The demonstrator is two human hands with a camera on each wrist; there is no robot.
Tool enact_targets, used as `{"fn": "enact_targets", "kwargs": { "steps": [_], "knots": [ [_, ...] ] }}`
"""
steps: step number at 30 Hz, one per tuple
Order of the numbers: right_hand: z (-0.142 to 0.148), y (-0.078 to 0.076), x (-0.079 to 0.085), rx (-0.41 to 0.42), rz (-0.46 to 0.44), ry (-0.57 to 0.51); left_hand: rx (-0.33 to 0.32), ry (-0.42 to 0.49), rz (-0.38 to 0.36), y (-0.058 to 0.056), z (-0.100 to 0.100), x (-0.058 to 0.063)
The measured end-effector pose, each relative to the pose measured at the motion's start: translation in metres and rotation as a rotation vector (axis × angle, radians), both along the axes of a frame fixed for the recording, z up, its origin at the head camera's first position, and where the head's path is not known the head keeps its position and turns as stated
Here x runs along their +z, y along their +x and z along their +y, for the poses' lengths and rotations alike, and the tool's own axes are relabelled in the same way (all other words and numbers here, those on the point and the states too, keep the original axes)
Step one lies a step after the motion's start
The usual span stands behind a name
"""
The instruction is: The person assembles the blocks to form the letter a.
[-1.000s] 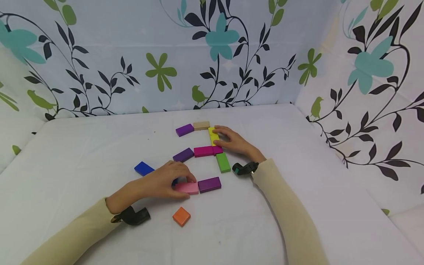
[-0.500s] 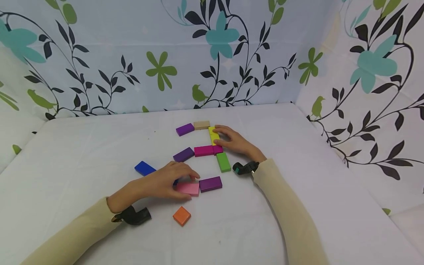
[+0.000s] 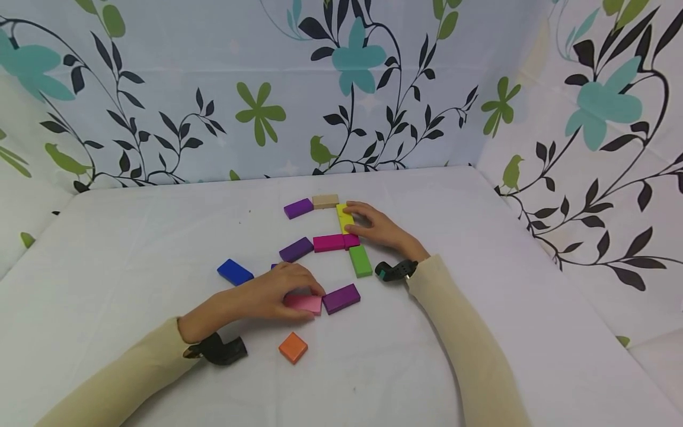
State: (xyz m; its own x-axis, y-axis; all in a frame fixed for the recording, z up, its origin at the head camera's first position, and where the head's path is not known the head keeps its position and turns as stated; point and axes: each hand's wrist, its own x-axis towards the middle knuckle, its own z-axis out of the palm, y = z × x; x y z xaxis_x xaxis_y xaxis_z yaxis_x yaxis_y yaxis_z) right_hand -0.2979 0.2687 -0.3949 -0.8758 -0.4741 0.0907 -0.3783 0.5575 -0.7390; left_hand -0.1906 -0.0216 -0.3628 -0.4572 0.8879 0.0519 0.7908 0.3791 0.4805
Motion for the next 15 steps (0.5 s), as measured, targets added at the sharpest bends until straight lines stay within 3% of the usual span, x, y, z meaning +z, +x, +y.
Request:
{"fn": "enact_targets", "kwargs": {
  "steps": [6,15],
  "knots": [
    [-0.001,0.002,0.0,-0.008,-0.009,-0.003,0.006,-0.007,0.012,0.002,0.0,0.002],
    [-0.003,0.0,0.001,-0.01,-0.014,-0.008,0.046,0.073,0.073,-0.001,-0.01,0.006]
  ]
}}
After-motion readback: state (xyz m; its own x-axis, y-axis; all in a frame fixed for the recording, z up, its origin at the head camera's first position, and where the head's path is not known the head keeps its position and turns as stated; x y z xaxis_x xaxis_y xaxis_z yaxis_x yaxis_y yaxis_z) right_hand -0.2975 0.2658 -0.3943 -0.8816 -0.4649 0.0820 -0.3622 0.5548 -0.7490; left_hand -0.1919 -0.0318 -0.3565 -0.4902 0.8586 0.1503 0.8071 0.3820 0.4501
